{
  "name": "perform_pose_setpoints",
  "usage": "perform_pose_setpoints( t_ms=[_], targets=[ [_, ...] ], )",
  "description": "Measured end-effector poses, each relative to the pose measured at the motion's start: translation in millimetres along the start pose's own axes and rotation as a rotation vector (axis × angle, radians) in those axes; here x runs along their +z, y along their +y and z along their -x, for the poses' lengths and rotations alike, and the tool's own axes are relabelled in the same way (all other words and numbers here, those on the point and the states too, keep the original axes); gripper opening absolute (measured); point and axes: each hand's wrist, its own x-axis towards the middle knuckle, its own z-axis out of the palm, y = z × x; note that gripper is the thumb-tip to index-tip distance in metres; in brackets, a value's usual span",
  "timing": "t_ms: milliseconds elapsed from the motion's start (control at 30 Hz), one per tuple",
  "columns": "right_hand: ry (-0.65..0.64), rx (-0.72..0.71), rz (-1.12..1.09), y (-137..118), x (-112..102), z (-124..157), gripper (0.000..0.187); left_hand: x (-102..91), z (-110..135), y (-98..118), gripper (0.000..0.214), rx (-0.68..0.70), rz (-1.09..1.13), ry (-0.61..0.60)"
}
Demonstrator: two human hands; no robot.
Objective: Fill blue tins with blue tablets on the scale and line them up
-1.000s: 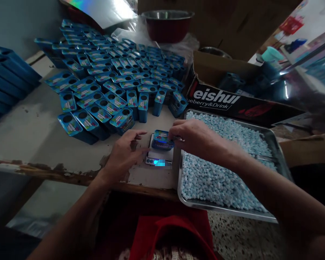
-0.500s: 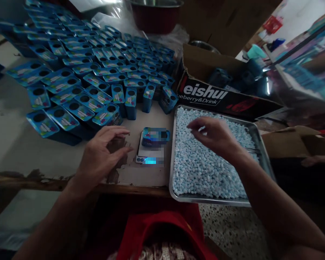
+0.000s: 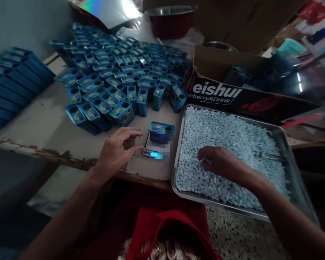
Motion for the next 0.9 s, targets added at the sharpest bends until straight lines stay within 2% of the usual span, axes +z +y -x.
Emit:
perform_pose_setpoints(
  t_ms=[100, 200, 300, 400, 500, 600, 767, 900],
  targets=[
    [0.133, 0.12, -0.196, 7, -10, 2, 0.014, -5.7, 5, 2, 0.034, -0.051, 0.005, 0.01],
    [0.168, 0.158, -0.325, 0, -18, -5, 0.013, -6.6, 2, 9, 0.033, -0.046, -0.013, 0.02],
    [0.165, 0.132, -0.43, -14, -31, -20, 0.013, -4.0, -1, 11, 0.033, -0.011, -0.069, 0.018],
    [0.173, 0.021, -0.471, -34, -50, -41, 0.011, -2.9, 1, 2, 0.032, 0.008, -0.102, -0.005],
    [0.21, -0.109, -0.361, -57, -68, -64, 0.01, -6.6, 5, -13, 0.031, -0.022, -0.086, -0.028],
    [0.233, -0.155, -0.182, -77, -77, -83, 0.017, -14.0, 8, -26, 0.03, -0.063, -0.07, -0.036],
    [0.208, -0.204, 0.034, -91, -75, -102, 0.022, -26.0, 9, -38, 0.029, -0.049, -0.044, -0.024],
    [0.193, -0.225, 0.059, -90, -69, -106, 0.027, -31.7, 10, -45, 0.029, -0.036, -0.024, -0.016]
  ],
)
